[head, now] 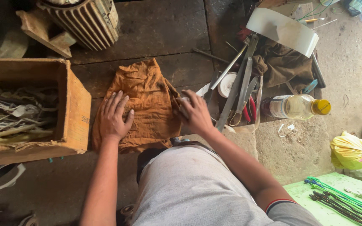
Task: The person works at a cluttered workshop bench rewinding an electric motor stator. They cut green insulation sheet material with scissors, hammer components of the stator housing, press the red wound coil assembly by hand, and fit cut insulation strips inside the stator bore.
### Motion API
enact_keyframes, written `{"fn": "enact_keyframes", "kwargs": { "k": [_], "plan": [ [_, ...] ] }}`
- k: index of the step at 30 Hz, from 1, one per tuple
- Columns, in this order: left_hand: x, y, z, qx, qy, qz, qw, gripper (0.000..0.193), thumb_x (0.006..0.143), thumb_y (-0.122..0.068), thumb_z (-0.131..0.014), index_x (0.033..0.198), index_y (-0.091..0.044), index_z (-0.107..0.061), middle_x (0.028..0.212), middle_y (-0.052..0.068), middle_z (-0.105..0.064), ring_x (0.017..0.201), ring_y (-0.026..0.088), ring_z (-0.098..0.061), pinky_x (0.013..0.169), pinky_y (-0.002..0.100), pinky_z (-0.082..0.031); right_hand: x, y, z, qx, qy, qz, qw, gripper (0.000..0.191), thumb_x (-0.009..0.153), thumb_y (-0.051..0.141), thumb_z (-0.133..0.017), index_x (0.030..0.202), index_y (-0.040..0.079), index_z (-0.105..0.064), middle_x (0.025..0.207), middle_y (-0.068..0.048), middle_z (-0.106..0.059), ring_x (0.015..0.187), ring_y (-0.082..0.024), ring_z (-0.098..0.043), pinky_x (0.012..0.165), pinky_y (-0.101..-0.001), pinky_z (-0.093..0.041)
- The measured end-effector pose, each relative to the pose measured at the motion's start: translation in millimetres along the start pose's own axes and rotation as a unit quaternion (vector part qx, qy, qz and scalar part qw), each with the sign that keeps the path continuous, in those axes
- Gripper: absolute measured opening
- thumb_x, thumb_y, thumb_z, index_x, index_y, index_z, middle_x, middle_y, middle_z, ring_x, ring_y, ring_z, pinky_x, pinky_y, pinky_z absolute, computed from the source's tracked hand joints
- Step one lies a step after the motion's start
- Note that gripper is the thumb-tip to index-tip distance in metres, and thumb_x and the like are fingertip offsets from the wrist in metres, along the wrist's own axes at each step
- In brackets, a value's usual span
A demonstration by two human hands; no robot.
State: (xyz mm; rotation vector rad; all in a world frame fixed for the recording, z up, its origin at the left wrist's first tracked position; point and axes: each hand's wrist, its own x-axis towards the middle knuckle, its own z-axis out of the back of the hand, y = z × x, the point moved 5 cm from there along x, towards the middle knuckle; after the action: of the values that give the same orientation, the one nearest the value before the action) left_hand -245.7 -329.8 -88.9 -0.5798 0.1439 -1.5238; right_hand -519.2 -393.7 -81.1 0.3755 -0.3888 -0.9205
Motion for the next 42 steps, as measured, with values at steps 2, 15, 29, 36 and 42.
{"fn": "enact_keyframes", "kwargs": {
  "k": [2, 15, 29, 36, 42],
  "plan": [
    [-1, 1, 2, -0.004, 0.004, 0.005, 1.0, 0.047, 0.102, -0.037, -0.056, 0.144, -0.015, -0.061, 0.157, 0.01, -0.053, 0.148, 0.032, -0.045, 0.125, 0.049, -0.029, -3, 12, -13, 0.071, 0.036, -0.026, 0.996, 0.048, 0.098, 0.036, -0.066, 0.138, 0.01, -0.059, 0.15, -0.02, -0.049, 0.14, -0.039, -0.046, 0.115, -0.0508, -0.037],
    [-4, 14, 26, -0.019, 0.005, -0.005, 1.0, 0.05, 0.103, -0.039, -0.055, 0.146, -0.014, -0.058, 0.158, 0.011, -0.05, 0.149, 0.032, -0.042, 0.125, 0.05, -0.028, -2, 56, -32, -0.058, 0.009, -0.013, 0.998, 0.057, 0.101, 0.044, -0.06, 0.146, 0.01, -0.054, 0.159, -0.02, -0.042, 0.152, -0.038, -0.032, 0.124, -0.052, -0.025],
    [-19, 34, 33, -0.025, -0.003, -0.012, 1.0, 0.051, 0.103, -0.039, -0.054, 0.146, -0.012, -0.058, 0.158, 0.012, -0.049, 0.148, 0.034, -0.041, 0.125, 0.051, -0.026, 7, 97, -28, -0.073, -0.021, -0.023, 0.997, 0.047, 0.102, 0.037, -0.061, 0.142, 0.012, -0.06, 0.156, -0.017, -0.049, 0.15, -0.035, -0.038, 0.123, -0.0493, -0.029],
    [-21, 39, 35, -0.034, 0.003, -0.01, 0.999, 0.051, 0.103, -0.039, -0.055, 0.146, -0.011, -0.058, 0.158, 0.012, -0.048, 0.149, 0.034, -0.041, 0.125, 0.05, -0.025, 10, 107, -27, -0.084, -0.022, -0.025, 0.996, 0.047, 0.102, 0.037, -0.062, 0.141, 0.012, -0.061, 0.156, -0.016, -0.049, 0.151, -0.035, -0.038, 0.122, -0.0495, -0.03],
    [-21, 41, 38, -0.033, -0.006, -0.024, 0.999, 0.051, 0.103, -0.038, -0.055, 0.145, -0.01, -0.058, 0.158, 0.013, -0.048, 0.149, 0.034, -0.041, 0.127, 0.051, -0.025, 12, 110, -29, -0.088, -0.021, -0.023, 0.996, 0.047, 0.102, 0.036, -0.062, 0.142, 0.012, -0.06, 0.156, -0.016, -0.049, 0.151, -0.035, -0.038, 0.122, -0.0494, -0.03]
  ]
}}
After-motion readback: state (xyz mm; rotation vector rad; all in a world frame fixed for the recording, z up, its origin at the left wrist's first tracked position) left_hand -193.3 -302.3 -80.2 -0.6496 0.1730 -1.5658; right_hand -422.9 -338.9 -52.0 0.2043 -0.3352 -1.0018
